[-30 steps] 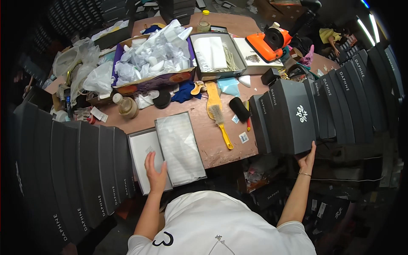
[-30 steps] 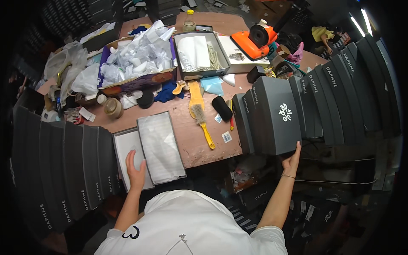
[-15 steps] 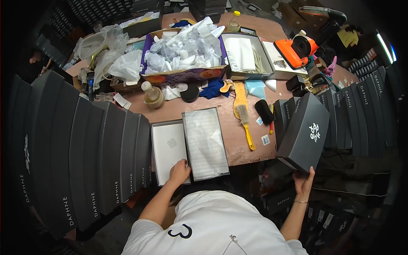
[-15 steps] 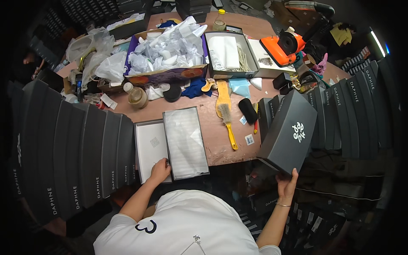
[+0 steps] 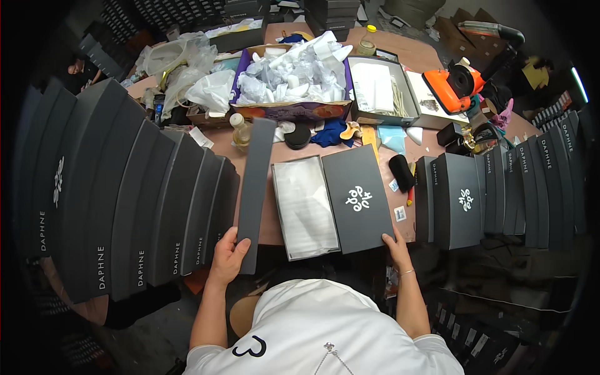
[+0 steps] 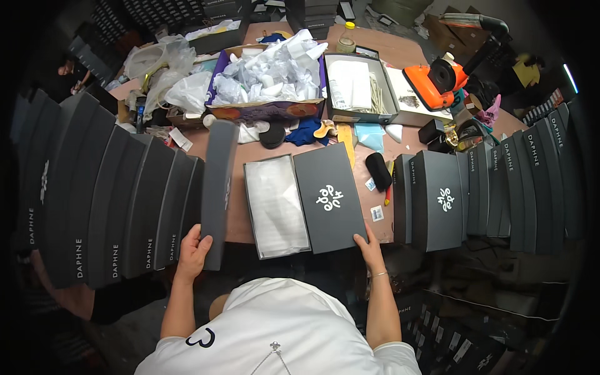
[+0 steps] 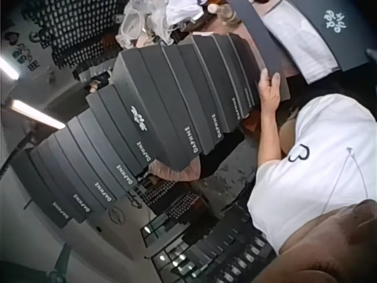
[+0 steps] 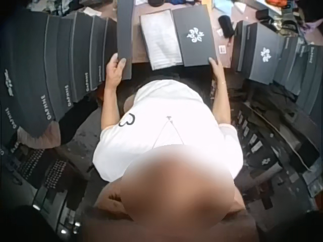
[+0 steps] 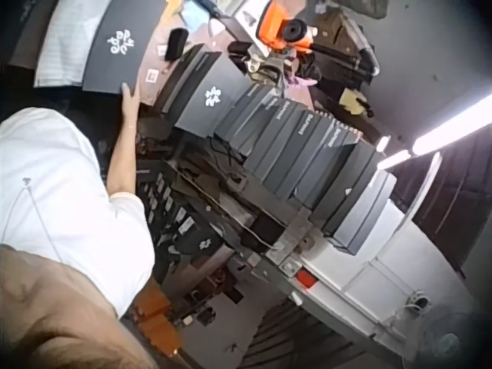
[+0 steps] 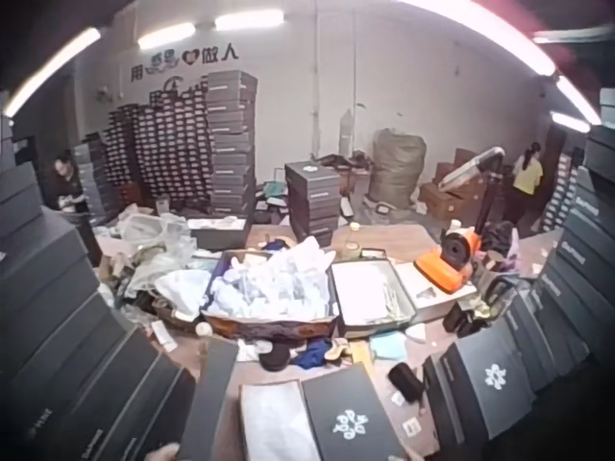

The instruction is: Packaging a pair of shoes into a shoebox using tissue paper.

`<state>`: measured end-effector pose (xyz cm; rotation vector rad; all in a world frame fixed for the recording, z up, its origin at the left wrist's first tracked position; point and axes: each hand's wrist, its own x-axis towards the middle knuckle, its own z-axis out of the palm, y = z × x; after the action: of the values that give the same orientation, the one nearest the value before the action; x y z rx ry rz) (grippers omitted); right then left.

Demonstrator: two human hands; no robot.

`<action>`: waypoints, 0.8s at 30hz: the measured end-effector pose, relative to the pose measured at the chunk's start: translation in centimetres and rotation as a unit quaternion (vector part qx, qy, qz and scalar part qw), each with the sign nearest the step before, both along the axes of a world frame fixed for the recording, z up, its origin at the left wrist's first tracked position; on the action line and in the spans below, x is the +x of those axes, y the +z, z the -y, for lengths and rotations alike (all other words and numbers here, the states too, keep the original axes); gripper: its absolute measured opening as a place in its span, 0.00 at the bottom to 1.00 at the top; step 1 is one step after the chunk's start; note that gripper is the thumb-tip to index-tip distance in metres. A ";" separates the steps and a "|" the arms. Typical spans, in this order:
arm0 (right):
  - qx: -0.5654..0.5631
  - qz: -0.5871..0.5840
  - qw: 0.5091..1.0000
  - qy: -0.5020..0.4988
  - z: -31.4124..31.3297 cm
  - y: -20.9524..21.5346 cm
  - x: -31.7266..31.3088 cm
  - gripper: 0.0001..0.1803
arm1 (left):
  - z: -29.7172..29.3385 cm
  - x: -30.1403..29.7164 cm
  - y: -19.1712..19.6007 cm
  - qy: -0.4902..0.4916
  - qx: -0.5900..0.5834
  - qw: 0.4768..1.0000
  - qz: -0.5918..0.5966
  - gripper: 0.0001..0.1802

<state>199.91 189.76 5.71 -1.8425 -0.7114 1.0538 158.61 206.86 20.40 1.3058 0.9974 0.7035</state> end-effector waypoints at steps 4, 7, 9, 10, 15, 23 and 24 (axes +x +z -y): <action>0.120 0.182 0.974 0.069 -5.6 9.4 -2.7 0.32 | 2.0 4.9 0.3 0.092 -0.136 0.943 0.290 0.14; 0.113 -0.062 0.979 0.158 -7.3 11.8 -7.3 0.31 | 5.1 5.7 -10.7 0.117 -0.233 0.946 0.193 0.17; 0.131 0.170 0.941 0.262 -7.7 8.7 -10.3 0.32 | 5.8 6.5 -14.7 0.121 0.131 0.965 -0.193 0.20; 0.147 0.228 0.924 0.269 -7.9 7.5 -11.6 0.34 | 5.5 7.2 -14.6 0.155 0.047 0.979 -0.123 0.20; 0.102 0.409 0.876 0.234 -9.1 6.9 -14.3 0.38 | 2.0 6.9 -14.8 0.105 0.056 0.965 -0.233 0.22; 0.013 0.278 0.930 0.241 -10.3 5.8 -15.0 0.46 | 1.5 5.7 -14.8 0.155 -0.226 0.960 0.055 0.20; 0.003 0.279 0.930 0.239 -10.2 5.7 -15.4 0.46 | 1.6 5.2 -15.1 0.135 -0.226 0.965 0.024 0.20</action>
<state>184.52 199.99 11.37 -2.0320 -1.5595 0.7997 163.78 205.21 5.29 0.7607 1.2256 0.6582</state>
